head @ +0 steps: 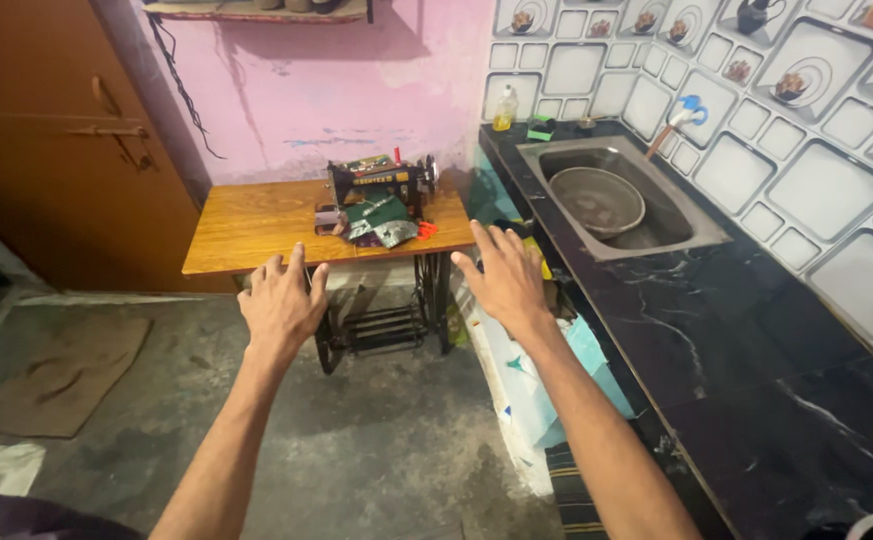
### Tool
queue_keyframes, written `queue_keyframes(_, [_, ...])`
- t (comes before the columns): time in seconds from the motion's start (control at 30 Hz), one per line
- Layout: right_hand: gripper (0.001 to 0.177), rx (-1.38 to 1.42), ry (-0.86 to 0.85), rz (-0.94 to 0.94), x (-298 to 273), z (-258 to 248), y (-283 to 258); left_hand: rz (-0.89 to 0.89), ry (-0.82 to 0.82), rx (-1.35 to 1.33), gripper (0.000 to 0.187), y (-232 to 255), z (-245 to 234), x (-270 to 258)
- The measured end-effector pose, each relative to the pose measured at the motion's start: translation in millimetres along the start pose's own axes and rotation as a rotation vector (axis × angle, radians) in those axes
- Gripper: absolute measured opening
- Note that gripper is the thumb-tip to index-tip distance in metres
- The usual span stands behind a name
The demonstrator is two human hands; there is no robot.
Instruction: The person removes shoes from a wall-mounted rack, places them on the floor, and unlaces one pair of gray sneakers. They then re-lace the same pair and leave the shoes on the floor.
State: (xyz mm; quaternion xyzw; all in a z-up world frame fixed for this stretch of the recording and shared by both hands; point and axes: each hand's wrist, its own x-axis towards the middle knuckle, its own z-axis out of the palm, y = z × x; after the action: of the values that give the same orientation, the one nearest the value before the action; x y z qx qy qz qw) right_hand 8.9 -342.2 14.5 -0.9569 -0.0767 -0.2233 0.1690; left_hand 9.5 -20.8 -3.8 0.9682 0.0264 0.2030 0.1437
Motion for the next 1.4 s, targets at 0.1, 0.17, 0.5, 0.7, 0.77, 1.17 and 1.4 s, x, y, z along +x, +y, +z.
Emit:
queue_keyframes(0.1, [0.068,0.010,0.015,-0.006,-2,-2,-1,0.039,0.038,0.043,0.063,2,-1,0])
queue_keyframes(0.17, [0.067,0.004,0.024,-0.028,-3,-5,0,0.037,0.042,0.032,0.064,5,-2,2])
queue_keyframes(0.5, [0.065,0.063,0.021,-0.049,-4,-14,-9,0.036,0.040,-0.036,0.065,13,-22,0])
queue_keyframes(0.7, [0.064,0.140,0.028,-0.085,-4,-14,-17,0.024,0.060,-0.050,0.064,8,-28,-4])
queue_keyframes(0.77, [0.064,0.151,0.016,-0.086,-3,-14,-18,0.010,0.054,-0.039,0.064,8,-31,-3])
queue_keyframes(1.17, [0.068,0.080,-0.053,-0.073,17,14,-54,-0.041,0.061,-0.005,0.065,-38,-44,6])
queue_keyframes(1.4, [0.070,0.094,-0.066,-0.033,37,43,-93,-0.043,0.037,-0.009,0.068,-76,-55,25])
